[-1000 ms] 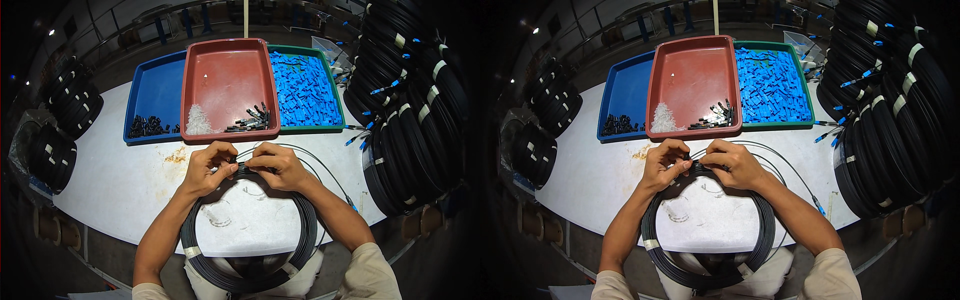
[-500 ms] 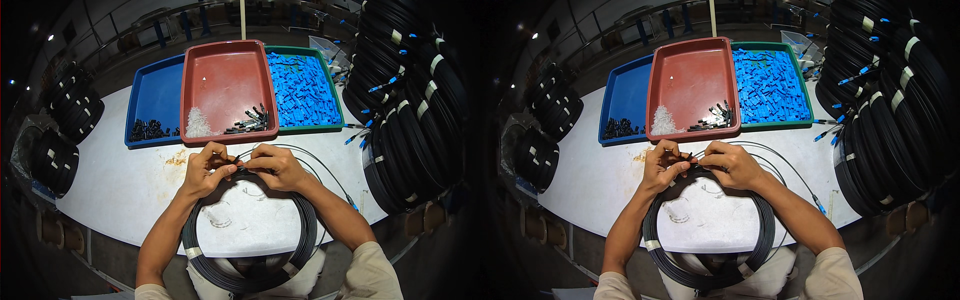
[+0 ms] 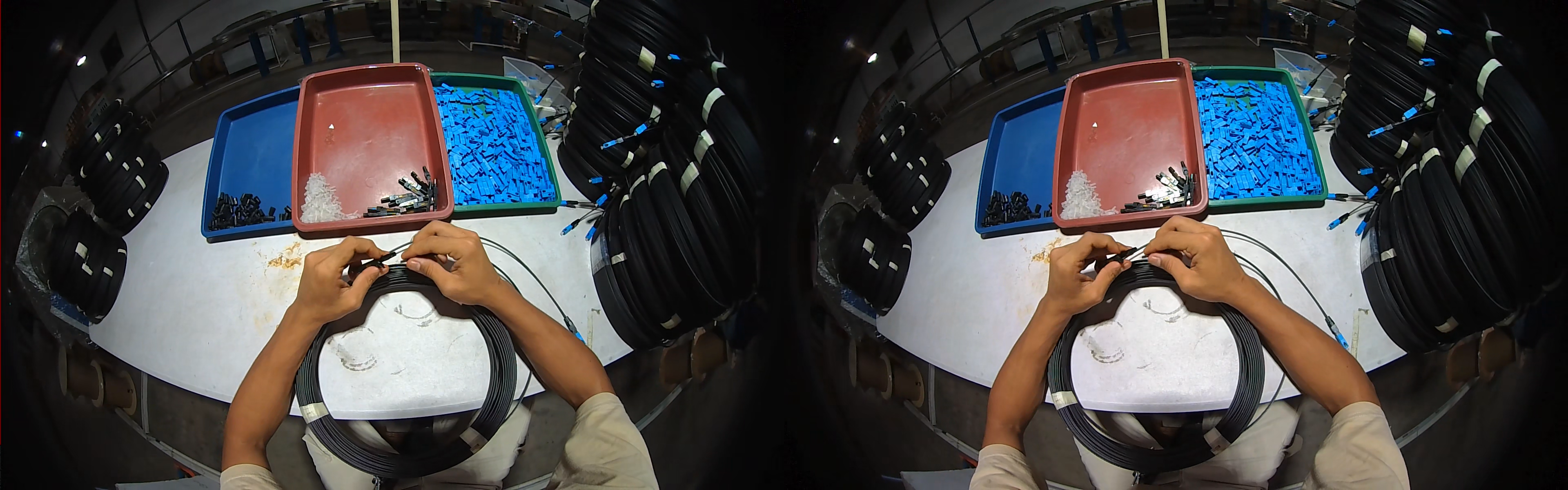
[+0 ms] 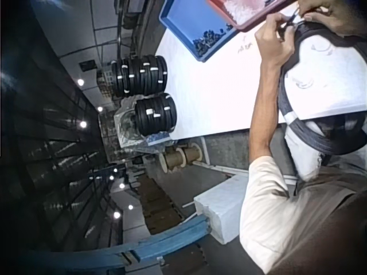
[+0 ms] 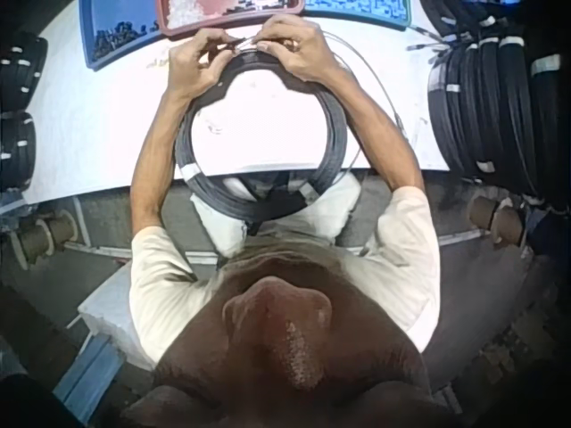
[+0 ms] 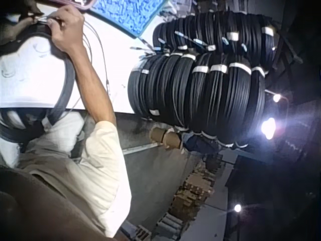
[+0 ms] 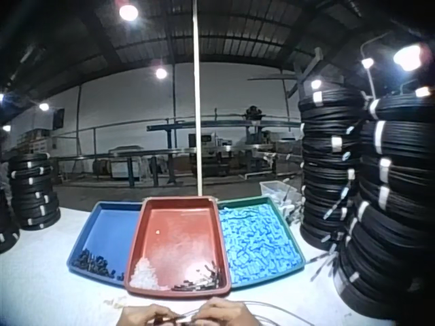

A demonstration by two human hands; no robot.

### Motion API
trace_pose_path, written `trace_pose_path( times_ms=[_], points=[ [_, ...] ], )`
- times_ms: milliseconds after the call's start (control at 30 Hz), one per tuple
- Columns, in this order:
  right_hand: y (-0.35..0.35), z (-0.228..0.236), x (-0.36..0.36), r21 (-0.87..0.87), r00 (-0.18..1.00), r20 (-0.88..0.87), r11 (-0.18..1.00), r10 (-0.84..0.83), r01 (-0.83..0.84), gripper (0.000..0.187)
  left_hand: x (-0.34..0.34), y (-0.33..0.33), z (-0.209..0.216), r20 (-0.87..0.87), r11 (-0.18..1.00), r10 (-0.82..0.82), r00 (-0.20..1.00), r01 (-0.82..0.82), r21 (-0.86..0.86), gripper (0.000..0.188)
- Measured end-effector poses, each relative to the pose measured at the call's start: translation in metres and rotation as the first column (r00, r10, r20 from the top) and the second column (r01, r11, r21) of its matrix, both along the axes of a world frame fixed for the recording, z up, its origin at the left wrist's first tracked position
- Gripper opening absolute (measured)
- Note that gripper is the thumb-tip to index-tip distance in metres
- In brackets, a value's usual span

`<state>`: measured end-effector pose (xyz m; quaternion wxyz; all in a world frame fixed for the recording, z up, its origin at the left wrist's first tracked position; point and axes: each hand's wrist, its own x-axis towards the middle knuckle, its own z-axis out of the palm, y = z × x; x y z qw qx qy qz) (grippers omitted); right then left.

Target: The person assembles connectors onto coiled cables by picking connector parts from trays, attaching the components to the cable ends by hand, and wrapping the finished ends around the coil.

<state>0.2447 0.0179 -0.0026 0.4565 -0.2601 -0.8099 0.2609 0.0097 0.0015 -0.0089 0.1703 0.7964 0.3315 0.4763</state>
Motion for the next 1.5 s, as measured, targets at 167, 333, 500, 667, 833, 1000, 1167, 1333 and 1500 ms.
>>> trace_pose_path(
  times_ms=[167, 333, 500, 667, 833, 1000, 1167, 1333, 1500],
  points=[
    [0.001, -0.001, -0.001, 0.004, 0.999, -0.009, 0.999, -0.045, 0.045, 0.008, 0.0, -0.004, 0.006, -0.083, 1.0, 0.001, 0.997, -0.003, -0.027, 0.018],
    [-0.002, 0.003, -0.002, 0.005, 0.998, 0.02, 0.998, -0.059, 0.059, 0.008, 0.002, -0.004, 0.008, -0.111, 0.999, -0.006, 0.994, 0.012, 0.049, 0.018],
    [-0.002, 0.003, -0.001, -0.008, 0.999, 0.028, 0.999, -0.039, 0.039, 0.008, 0.001, -0.004, 0.009, -0.192, 0.992, -0.004, 0.981, 0.028, 0.126, 0.022],
    [-0.004, 0.005, -0.002, -0.043, 0.996, 0.068, 0.997, -0.058, 0.061, 0.007, 0.003, -0.004, 0.012, -0.232, 0.979, -0.003, 0.973, 0.05, 0.198, 0.024],
    [-0.005, 0.001, -0.002, 0.01, 0.988, 0.124, 0.995, -0.095, 0.095, 0.008, 0.001, -0.003, 0.01, -0.332, 0.944, 0.034, 0.943, 0.078, 0.319, 0.029],
    [-0.006, 0.002, -0.004, -0.048, 0.994, 0.078, 0.996, -0.073, 0.076, 0.007, 0.002, -0.003, 0.006, -0.275, 0.946, 0.017, 0.961, 0.074, 0.317, 0.032],
    [-0.006, 0.001, -0.004, -0.052, 0.995, 0.068, 0.996, -0.066, 0.07, 0.009, 0.003, -0.004, 0.008, -0.272, 0.949, 0.018, 0.962, 0.069, 0.307, 0.025],
    [-0.006, 0.002, -0.006, -0.047, 0.994, 0.084, 0.996, -0.067, 0.071, 0.01, 0.002, -0.004, 0.007, -0.257, 0.949, 0.004, 0.966, 0.077, 0.305, 0.025],
    [-0.007, 0.001, -0.004, -0.024, 0.991, 0.099, 0.996, -0.085, 0.087, 0.011, 0.007, -0.007, 0.01, -0.073, 0.995, -0.05, 0.996, 0.056, 0.084, 0.028]
  ],
)
